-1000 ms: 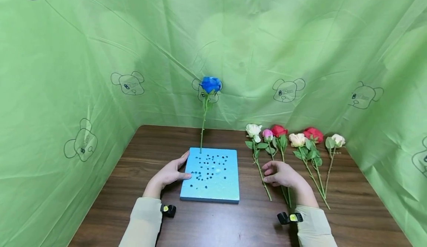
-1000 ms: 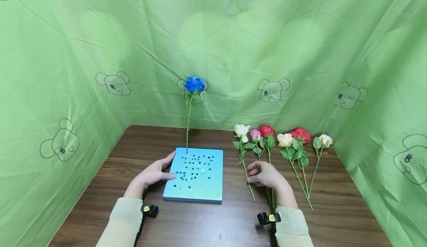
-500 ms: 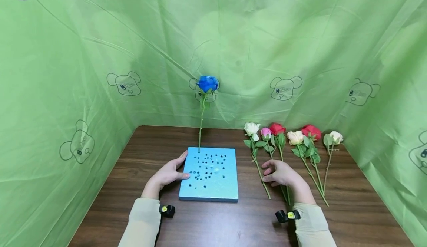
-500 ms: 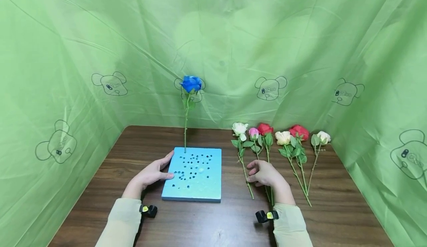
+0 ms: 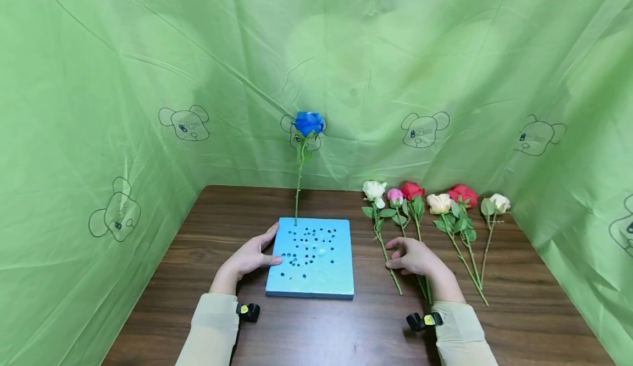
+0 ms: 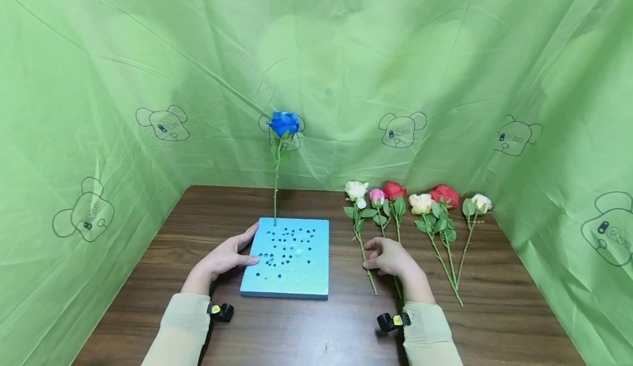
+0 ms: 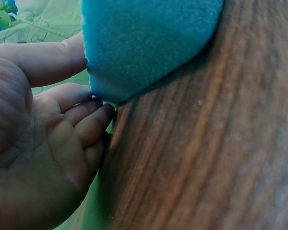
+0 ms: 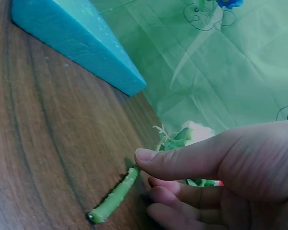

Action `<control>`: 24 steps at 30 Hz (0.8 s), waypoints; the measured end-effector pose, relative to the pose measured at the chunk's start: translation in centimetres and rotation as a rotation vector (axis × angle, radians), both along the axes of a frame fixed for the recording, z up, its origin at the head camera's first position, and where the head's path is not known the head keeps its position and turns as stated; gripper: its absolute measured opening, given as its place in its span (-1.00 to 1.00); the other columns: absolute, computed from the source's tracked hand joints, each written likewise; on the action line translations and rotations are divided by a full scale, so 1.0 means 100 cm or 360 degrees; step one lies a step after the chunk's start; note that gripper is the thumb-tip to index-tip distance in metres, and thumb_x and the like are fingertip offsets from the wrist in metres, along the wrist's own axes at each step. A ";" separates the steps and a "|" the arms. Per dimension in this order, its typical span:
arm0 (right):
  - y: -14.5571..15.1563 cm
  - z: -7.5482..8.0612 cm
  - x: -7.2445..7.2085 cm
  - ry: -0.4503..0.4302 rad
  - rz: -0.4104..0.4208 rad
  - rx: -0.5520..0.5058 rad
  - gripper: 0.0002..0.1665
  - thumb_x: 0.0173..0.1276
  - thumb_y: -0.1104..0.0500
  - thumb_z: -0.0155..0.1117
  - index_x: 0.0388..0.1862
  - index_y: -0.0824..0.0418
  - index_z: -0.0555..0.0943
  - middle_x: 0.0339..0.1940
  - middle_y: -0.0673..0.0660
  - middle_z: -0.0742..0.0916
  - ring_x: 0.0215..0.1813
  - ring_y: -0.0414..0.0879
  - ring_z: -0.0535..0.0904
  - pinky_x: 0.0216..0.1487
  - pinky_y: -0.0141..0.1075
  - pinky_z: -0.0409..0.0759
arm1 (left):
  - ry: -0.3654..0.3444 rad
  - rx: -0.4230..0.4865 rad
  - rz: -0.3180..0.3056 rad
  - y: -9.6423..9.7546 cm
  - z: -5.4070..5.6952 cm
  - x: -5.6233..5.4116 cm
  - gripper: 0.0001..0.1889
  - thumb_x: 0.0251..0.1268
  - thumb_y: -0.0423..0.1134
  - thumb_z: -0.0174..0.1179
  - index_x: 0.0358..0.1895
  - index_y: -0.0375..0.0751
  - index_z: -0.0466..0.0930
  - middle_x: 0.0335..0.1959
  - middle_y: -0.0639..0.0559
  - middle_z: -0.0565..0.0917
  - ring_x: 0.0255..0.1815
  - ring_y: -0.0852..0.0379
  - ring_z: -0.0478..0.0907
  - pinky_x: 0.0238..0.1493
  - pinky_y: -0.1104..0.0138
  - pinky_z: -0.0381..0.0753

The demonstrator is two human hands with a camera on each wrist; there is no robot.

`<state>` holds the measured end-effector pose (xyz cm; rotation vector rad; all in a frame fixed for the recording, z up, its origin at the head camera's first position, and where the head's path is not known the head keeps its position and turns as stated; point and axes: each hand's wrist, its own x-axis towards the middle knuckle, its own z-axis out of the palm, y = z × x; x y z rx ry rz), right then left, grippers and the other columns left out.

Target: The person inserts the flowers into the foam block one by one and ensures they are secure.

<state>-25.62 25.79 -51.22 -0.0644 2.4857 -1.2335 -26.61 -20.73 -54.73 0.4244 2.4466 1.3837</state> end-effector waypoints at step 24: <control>-0.008 -0.002 0.000 0.0028 -0.0059 0.0093 -0.54 0.21 0.35 0.65 0.04 0.34 0.64 -0.33 0.13 0.63 -0.35 -0.04 0.60 -0.35 -0.17 0.72 | -0.0012 0.0003 0.0005 0.001 0.003 0.000 0.10 0.35 -0.12 0.52 0.78 -0.07 -0.06 0.79 0.01 -0.05 0.77 -0.05 -0.17 0.69 -0.10 -0.06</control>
